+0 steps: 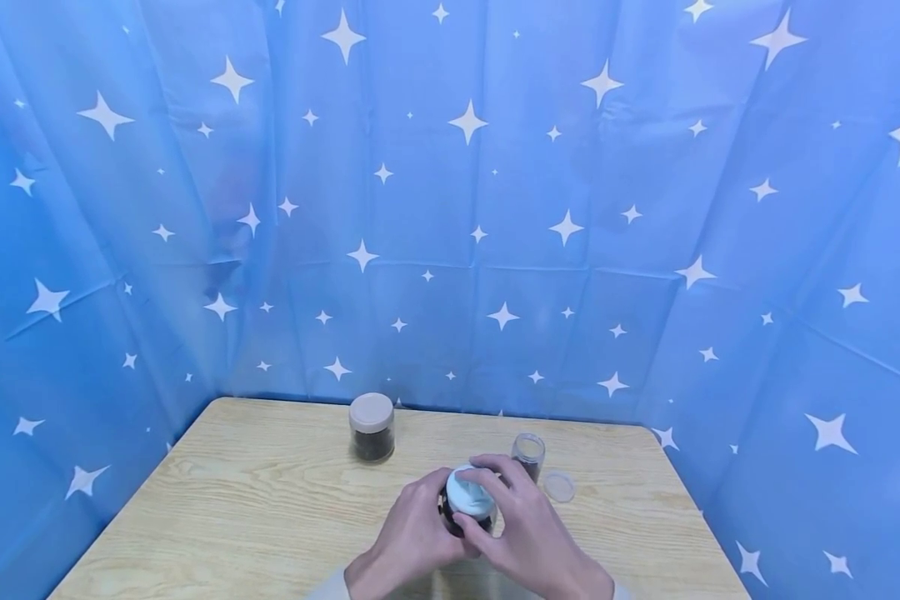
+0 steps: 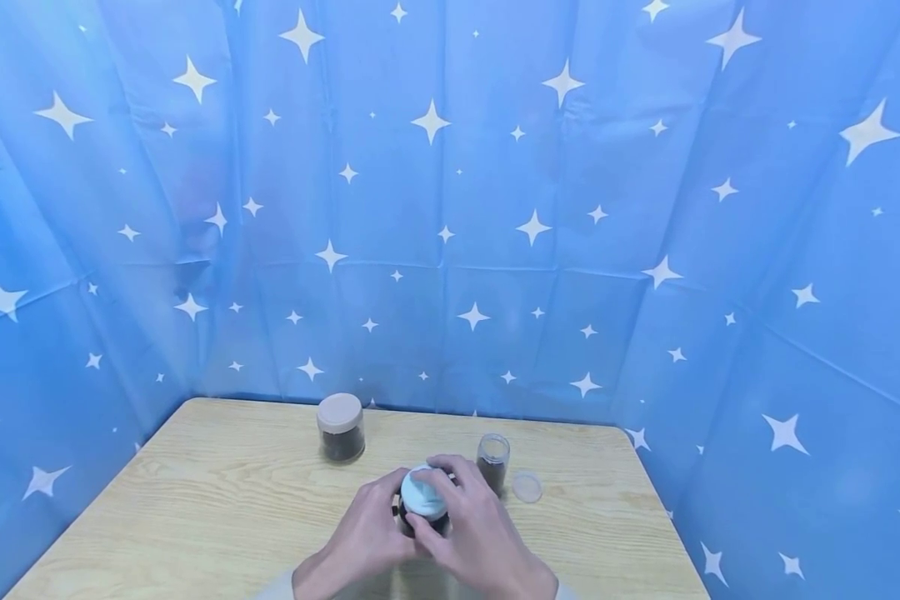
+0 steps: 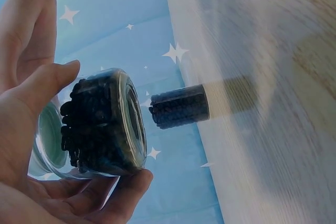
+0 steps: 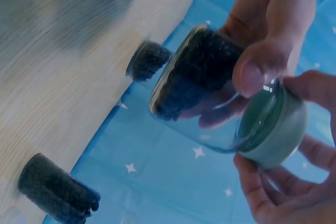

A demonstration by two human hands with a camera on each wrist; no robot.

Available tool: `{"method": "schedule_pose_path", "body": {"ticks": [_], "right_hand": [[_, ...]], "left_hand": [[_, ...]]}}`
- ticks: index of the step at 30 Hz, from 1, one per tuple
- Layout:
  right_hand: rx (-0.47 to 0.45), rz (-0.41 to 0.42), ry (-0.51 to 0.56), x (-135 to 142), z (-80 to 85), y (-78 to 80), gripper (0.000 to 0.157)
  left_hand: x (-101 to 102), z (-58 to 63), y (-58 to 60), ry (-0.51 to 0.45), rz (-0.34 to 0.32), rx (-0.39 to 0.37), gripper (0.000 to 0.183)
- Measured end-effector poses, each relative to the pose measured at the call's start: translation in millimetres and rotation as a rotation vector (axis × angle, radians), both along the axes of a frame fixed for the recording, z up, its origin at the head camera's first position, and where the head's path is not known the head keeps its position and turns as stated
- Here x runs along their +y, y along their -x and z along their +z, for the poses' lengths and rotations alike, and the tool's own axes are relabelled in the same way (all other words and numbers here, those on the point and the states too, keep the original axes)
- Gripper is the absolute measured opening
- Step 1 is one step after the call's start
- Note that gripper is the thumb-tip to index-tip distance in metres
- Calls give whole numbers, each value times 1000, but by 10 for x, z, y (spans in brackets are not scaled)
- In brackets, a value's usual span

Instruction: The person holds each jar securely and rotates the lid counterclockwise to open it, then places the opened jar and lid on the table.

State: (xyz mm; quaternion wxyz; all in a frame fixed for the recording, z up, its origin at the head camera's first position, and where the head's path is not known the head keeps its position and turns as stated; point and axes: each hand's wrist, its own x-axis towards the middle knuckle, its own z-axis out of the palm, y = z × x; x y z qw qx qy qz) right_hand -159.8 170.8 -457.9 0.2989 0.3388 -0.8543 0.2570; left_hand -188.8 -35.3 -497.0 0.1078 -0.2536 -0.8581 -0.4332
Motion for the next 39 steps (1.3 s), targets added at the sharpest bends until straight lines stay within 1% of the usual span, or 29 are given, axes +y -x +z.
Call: {"method": "schedule_pose_path", "body": {"ticks": [5,8,11,13,18,23,27,33,39], "right_hand": [[-44,67,-14,63,34,38,52],[-93,111,-29,108,62,61,50],[-118,163,-49,150,94,98,49],[-118,197,-64,175,118,123,51],[-110,258,-92,224,162,158,55],[-124,310,-106,238,171,183,55],[-127,328,-109,249,156,202,56],[-121,327,-120,269,127,216,57],[-106,319,-140,273,141,209,56]], "left_hand": [[13,-21,-4,-24,-13,8,58],[19,-28,-10,-32,-20,-15,59],[22,-30,-11,-41,-24,-57,61],[25,-29,-10,-43,-21,-69,62],[35,-31,-4,-35,-17,-58,62],[41,-40,-14,-35,-13,-62,62],[42,-58,-21,-35,-10,-59,63],[41,-75,-5,-30,-8,-32,65],[39,-76,2,-26,-8,-62,66]]}}
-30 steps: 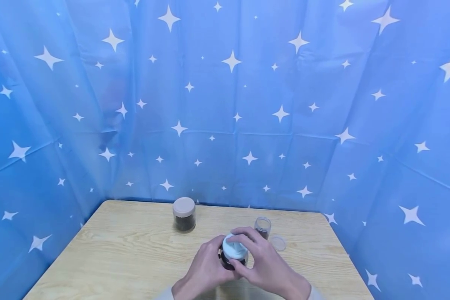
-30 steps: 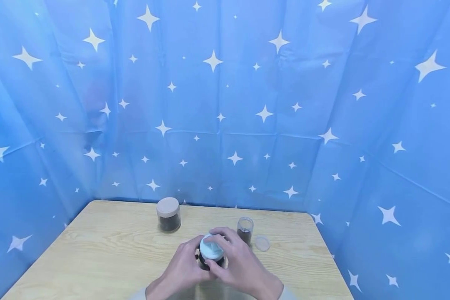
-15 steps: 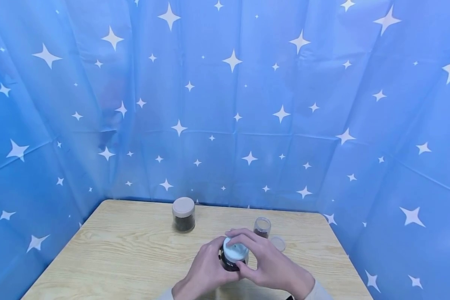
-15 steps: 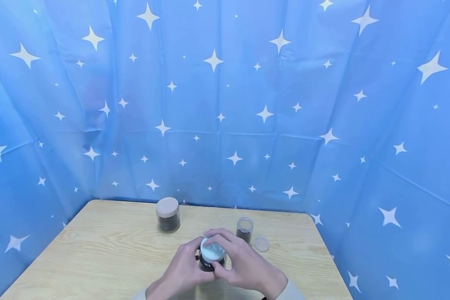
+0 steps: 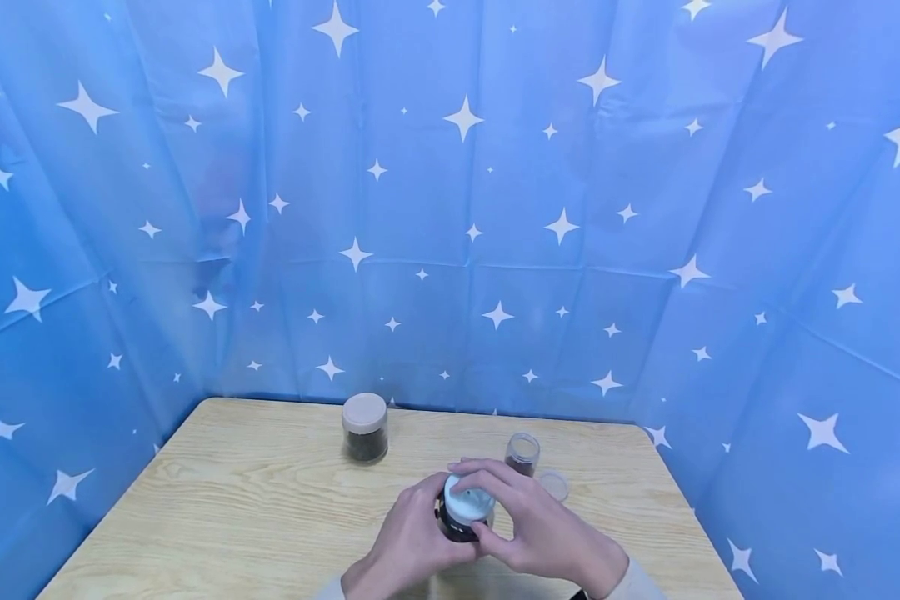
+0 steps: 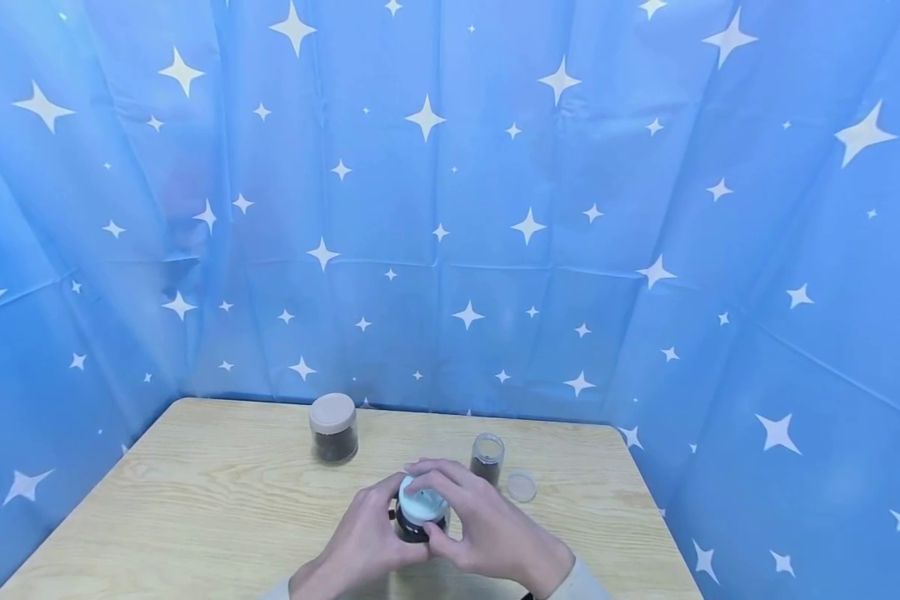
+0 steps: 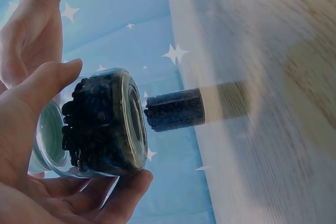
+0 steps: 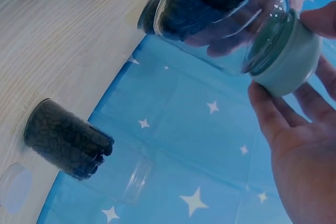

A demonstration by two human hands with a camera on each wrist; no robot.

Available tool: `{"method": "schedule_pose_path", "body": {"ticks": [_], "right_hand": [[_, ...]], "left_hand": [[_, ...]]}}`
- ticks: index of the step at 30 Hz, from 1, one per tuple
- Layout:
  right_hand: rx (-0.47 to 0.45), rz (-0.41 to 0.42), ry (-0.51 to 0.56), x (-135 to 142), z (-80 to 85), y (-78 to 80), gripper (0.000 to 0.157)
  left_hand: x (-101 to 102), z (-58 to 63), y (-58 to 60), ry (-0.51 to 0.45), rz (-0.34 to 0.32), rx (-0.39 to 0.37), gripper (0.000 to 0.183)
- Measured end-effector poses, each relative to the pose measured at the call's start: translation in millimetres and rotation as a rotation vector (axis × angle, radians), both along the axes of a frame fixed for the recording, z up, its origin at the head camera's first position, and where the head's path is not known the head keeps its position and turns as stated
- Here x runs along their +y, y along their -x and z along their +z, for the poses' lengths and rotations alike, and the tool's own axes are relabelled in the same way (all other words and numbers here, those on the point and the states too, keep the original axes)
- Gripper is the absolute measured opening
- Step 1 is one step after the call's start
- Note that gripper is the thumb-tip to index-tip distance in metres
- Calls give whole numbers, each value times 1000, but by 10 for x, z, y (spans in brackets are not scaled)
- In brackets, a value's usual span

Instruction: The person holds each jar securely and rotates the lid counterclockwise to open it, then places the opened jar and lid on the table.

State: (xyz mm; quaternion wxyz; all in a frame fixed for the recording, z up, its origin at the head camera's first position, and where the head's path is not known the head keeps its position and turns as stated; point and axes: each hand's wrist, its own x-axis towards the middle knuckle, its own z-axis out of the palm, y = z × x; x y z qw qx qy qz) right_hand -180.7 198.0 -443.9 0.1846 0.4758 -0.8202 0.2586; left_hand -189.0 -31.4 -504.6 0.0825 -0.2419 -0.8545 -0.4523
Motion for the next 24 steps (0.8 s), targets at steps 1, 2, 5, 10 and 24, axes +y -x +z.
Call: {"method": "schedule_pose_path", "body": {"ticks": [1,2,5,10,24], "right_hand": [[-3,-1,-2,-3,-2,-5,56],[-3,-3,-4,-5,-3,-8,55],[8,-14,-10,-12,-11,-15,54],[48,-60,-10,-26,-40,-28,63],[108,-313,10,-225,-133,-81,72]], "left_hand": [[-3,-1,-3,2,-1,-3,66],[-6,-1,-3,3,0,-9,66],[-9,-4,2,10,5,-8,66],[-10,-10,3,19,24,21,68],[-32,-40,56,60,79,71,67]]}}
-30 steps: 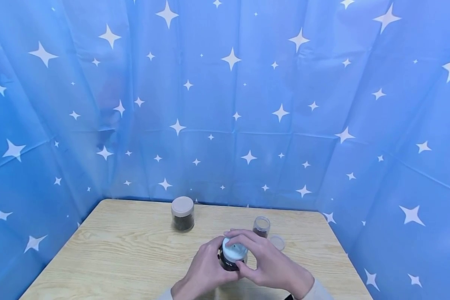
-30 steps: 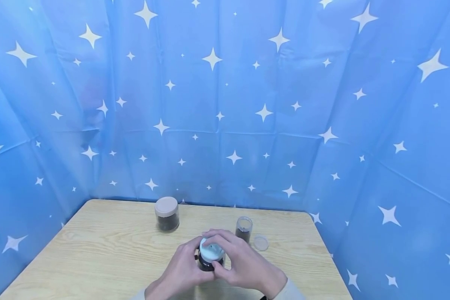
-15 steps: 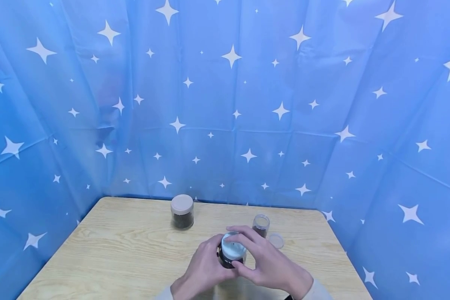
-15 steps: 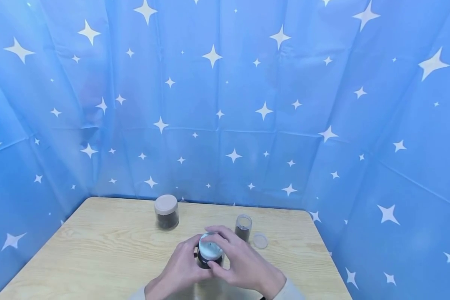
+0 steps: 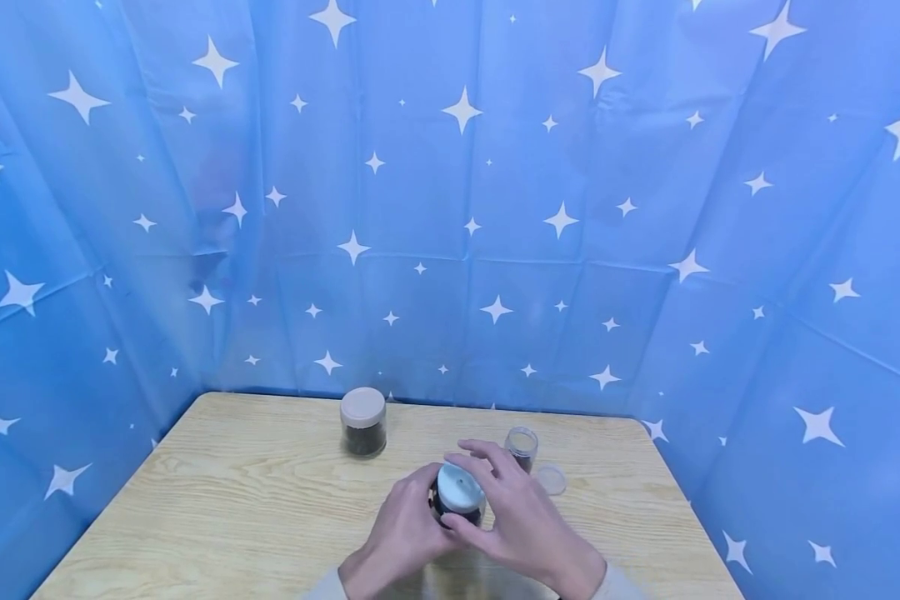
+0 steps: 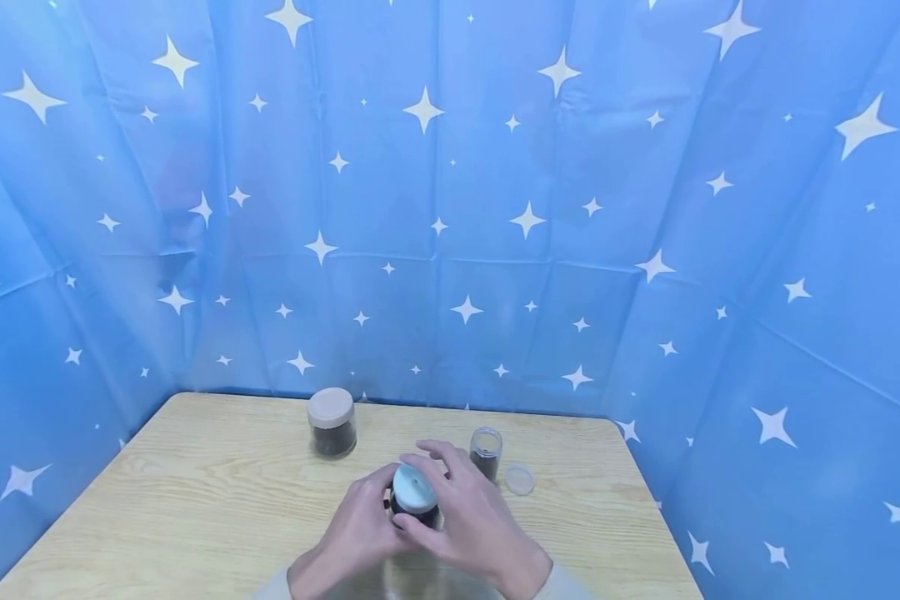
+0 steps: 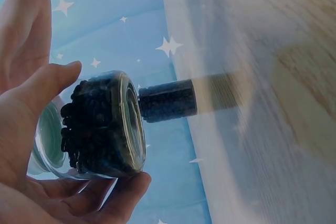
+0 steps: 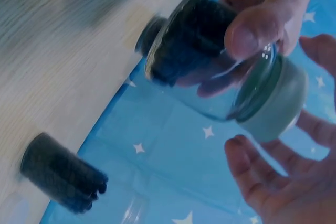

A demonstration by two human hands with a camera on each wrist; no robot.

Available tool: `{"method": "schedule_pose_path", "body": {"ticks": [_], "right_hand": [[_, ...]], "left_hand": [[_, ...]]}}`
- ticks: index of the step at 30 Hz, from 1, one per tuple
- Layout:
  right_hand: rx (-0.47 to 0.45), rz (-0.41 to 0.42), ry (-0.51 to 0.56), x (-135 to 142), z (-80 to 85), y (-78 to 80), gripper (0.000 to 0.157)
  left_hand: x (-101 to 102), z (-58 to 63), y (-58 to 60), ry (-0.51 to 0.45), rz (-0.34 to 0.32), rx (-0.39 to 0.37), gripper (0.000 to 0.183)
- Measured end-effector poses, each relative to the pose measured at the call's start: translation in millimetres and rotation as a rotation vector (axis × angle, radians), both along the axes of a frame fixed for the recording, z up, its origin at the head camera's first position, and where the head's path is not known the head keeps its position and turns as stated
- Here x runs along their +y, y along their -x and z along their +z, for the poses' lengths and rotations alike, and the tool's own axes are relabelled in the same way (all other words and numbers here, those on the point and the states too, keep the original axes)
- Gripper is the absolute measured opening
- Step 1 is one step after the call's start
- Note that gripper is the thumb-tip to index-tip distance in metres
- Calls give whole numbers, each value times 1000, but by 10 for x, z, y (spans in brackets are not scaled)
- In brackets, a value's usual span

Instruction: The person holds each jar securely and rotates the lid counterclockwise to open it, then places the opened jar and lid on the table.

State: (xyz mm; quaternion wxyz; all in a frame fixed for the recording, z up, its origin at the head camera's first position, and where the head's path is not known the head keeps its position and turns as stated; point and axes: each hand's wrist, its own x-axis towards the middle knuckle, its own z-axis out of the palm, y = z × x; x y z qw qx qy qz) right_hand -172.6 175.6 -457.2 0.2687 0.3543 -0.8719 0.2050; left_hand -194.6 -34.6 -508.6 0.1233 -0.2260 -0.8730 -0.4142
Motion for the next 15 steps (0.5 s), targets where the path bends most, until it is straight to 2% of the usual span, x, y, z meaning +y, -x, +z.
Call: {"method": "schedule_pose_path", "body": {"ticks": [4,8,15], "right_hand": [[-27,-30,38,-76,-56,-29,71],[-12,-55,56,-133,-95,-46,68],[4,-105,71,-188,-101,-35,66]], "left_hand": [[-17,-12,13,-4,18,25,66],[-27,-7,24,-19,30,35,60],[-42,11,55,-36,23,0,55]]}}
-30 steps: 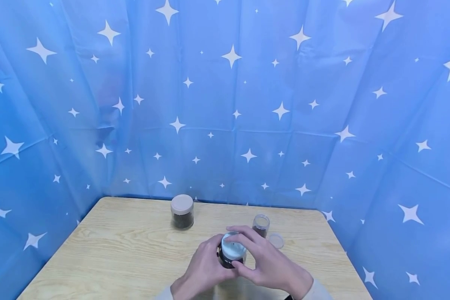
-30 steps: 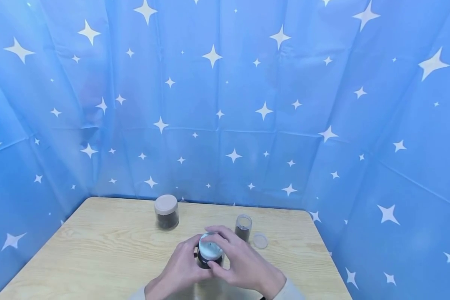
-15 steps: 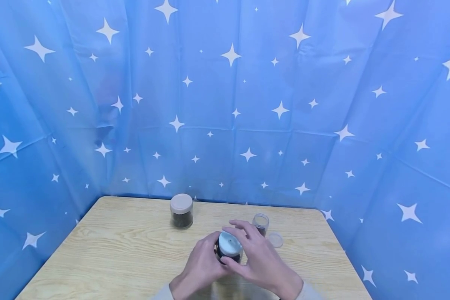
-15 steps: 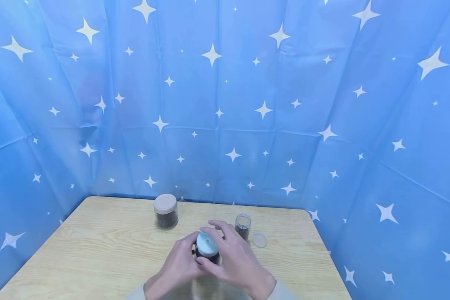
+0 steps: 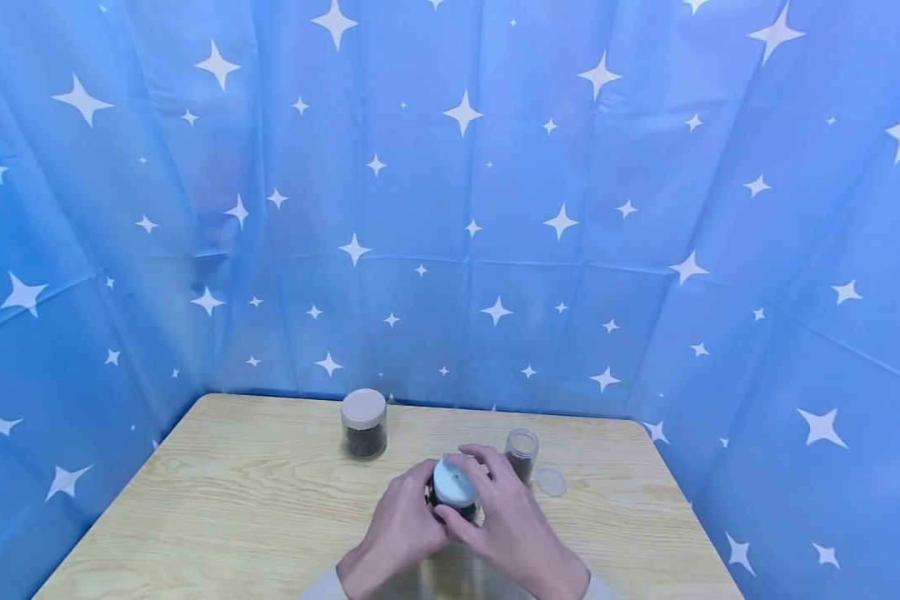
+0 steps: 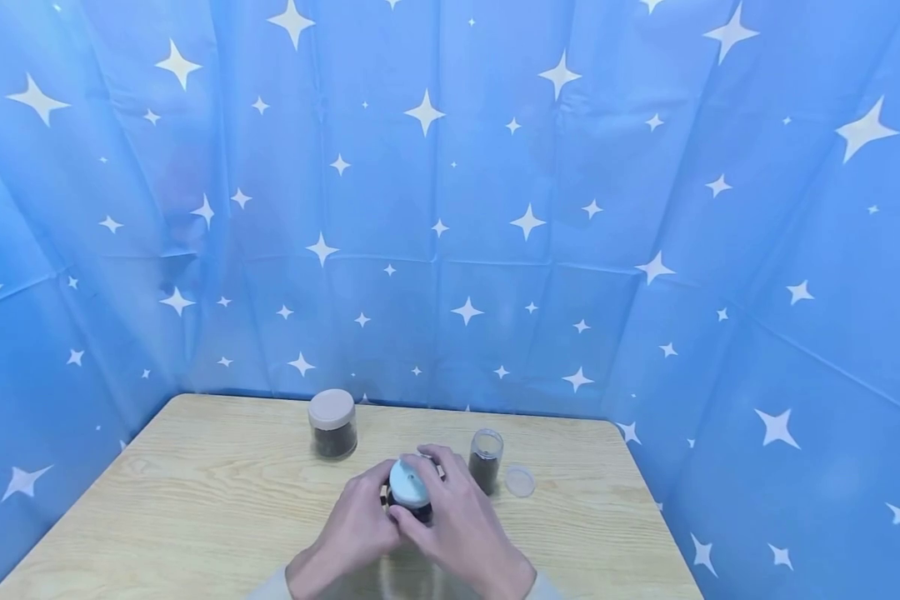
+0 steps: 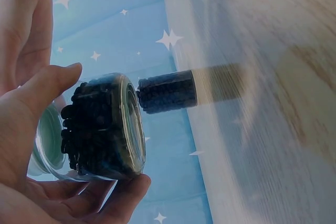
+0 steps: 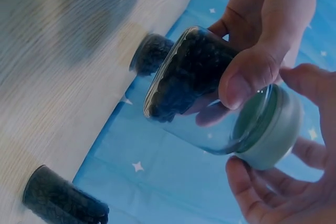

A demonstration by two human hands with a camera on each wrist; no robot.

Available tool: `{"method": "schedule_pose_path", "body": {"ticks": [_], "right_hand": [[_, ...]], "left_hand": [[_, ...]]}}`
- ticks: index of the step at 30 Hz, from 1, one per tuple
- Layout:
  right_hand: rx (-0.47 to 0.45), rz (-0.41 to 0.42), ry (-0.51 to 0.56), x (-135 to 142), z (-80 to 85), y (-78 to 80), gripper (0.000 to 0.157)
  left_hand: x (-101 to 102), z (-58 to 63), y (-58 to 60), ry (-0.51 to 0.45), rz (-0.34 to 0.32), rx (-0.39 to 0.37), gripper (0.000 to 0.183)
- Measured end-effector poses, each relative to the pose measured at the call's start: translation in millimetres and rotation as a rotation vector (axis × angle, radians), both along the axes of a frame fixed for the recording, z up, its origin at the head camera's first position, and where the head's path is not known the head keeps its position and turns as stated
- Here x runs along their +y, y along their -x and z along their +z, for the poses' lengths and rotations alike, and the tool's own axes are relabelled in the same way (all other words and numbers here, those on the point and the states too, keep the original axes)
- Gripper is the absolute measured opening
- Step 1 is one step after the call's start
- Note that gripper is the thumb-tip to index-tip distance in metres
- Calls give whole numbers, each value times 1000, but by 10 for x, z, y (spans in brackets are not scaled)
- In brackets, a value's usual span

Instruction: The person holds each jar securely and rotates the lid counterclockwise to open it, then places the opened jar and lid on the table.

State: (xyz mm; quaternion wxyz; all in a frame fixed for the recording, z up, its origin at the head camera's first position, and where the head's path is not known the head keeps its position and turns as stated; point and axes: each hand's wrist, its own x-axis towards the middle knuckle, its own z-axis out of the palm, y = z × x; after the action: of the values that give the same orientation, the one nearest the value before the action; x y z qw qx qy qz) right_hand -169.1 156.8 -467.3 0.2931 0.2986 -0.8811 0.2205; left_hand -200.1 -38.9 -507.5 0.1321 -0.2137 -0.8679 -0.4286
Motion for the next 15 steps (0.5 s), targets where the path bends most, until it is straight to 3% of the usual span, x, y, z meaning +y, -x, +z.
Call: {"method": "schedule_pose_path", "body": {"ticks": [15], "right_hand": [[18,-30,17,-37,-22,25,55]], "left_hand": [[1,-4,6,16,6,-3,65]]}}
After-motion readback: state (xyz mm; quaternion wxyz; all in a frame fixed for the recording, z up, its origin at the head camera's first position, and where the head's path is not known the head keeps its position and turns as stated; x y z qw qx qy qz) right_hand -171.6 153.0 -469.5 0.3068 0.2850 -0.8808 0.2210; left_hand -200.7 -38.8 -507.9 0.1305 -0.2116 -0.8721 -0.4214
